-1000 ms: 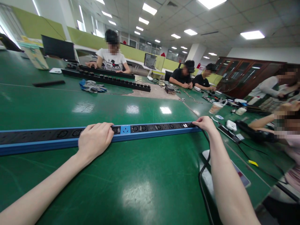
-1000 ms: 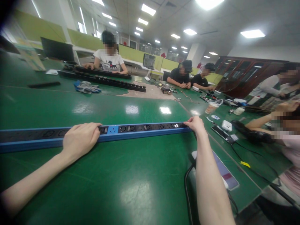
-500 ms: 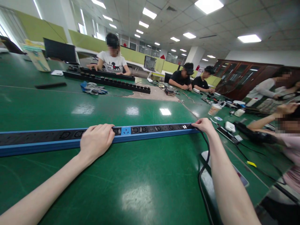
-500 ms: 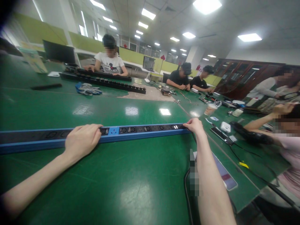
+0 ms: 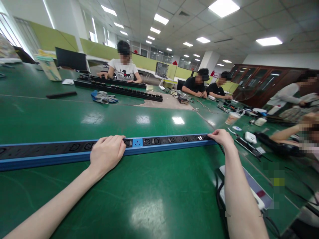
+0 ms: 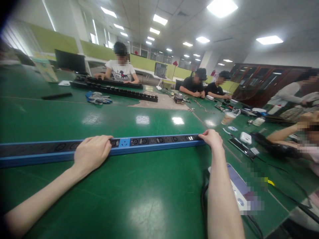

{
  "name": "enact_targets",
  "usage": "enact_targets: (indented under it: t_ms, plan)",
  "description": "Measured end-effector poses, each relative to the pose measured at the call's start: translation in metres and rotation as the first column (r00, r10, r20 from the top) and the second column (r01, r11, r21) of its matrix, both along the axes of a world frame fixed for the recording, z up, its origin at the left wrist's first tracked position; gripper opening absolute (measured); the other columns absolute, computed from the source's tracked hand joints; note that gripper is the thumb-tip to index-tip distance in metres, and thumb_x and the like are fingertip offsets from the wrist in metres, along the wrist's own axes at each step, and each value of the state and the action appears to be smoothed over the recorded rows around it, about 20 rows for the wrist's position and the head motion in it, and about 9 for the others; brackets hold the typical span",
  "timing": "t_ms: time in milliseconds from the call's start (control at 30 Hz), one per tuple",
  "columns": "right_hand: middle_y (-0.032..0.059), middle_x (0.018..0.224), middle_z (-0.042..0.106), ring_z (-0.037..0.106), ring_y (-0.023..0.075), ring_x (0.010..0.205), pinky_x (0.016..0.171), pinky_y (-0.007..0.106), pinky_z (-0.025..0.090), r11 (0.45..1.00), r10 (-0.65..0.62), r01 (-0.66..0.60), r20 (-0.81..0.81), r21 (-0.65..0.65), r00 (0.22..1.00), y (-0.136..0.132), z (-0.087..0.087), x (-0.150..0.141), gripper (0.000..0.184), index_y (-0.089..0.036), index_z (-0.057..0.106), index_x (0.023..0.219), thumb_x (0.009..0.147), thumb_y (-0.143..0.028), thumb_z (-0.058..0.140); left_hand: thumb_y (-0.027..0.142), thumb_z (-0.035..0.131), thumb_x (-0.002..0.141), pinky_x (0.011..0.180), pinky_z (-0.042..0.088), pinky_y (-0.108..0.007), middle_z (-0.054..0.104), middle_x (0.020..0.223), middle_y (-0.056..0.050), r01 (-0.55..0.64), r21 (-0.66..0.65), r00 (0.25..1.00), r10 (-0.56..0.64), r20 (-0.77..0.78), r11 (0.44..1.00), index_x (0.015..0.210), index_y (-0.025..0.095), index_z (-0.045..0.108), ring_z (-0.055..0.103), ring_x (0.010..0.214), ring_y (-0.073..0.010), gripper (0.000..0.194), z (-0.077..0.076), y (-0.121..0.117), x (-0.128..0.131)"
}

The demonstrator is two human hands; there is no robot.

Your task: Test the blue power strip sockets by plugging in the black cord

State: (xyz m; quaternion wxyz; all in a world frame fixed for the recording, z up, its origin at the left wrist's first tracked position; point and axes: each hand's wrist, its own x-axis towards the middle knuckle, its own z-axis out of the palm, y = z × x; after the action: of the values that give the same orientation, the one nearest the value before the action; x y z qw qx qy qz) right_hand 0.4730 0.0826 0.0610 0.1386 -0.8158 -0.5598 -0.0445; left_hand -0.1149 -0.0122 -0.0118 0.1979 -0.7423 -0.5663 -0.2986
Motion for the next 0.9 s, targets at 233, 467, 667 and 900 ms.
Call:
enact_targets:
  t_ms: [233, 467, 667, 900]
  plan:
    - [0.0103, 0.093, 0.077, 0.07, 0.0279, 0.089, 0.073, 0.033, 0.048, 0.996, 0.085, -0.079, 0.159, -0.046, 0.984, 0.002, 0.003, -0.008, 0.034, -0.022, 0.074, 0.086, 0.085, -0.055, 0.065, 0.029, 0.042, 0.1, 0.099, 0.043, -0.046, 0.076, 0.112, -0.011, 0.003, -0.01, 0.999, -0.003, -0.033, 1.0, 0.117, 0.019, 0.07, 0.068, 0.105, -0.03, 0.034, -0.002, 0.001, 0.0]
    - [0.0113, 0.085, 0.076, 0.069, 0.0255, 0.081, 0.07, 0.031, 0.048, 0.995, 0.079, -0.082, 0.051, 0.055, 0.996, -0.01, 0.024, 0.003, 0.041, -0.02, 0.073, 0.087, 0.09, -0.058, 0.059, 0.029, 0.043, 0.099, 0.101, 0.043, -0.046, 0.075, 0.113, -0.011, 0.01, -0.008, 1.0, -0.011, -0.024, 1.0, 0.121, 0.021, 0.068, 0.068, 0.106, -0.0294, 0.035, -0.004, 0.002, -0.002]
    - [0.0152, 0.098, 0.075, 0.069, 0.0299, 0.091, 0.078, 0.038, 0.05, 0.966, -0.118, 0.095, 0.086, 0.239, 0.989, -0.019, 0.034, 0.014, 0.045, -0.022, 0.076, 0.096, 0.087, -0.063, 0.059, 0.03, 0.043, 0.1, 0.103, 0.043, -0.047, 0.074, 0.116, -0.012, 0.01, -0.025, 1.0, -0.01, -0.014, 1.0, 0.123, 0.02, 0.067, 0.067, 0.109, -0.0309, 0.035, -0.007, 0.004, -0.003]
    - [0.0163, 0.095, 0.075, 0.07, 0.0329, 0.091, 0.078, 0.041, 0.052, 0.982, -0.134, 0.123, 0.074, 0.144, 0.988, -0.017, 0.014, 0.018, 0.043, -0.022, 0.078, 0.093, 0.084, -0.062, 0.063, 0.03, 0.045, 0.099, 0.103, 0.042, -0.047, 0.074, 0.117, -0.013, 0.028, -0.026, 0.999, -0.028, 0.016, 0.999, 0.122, 0.02, 0.069, 0.067, 0.11, -0.0317, 0.035, -0.006, 0.003, -0.003]
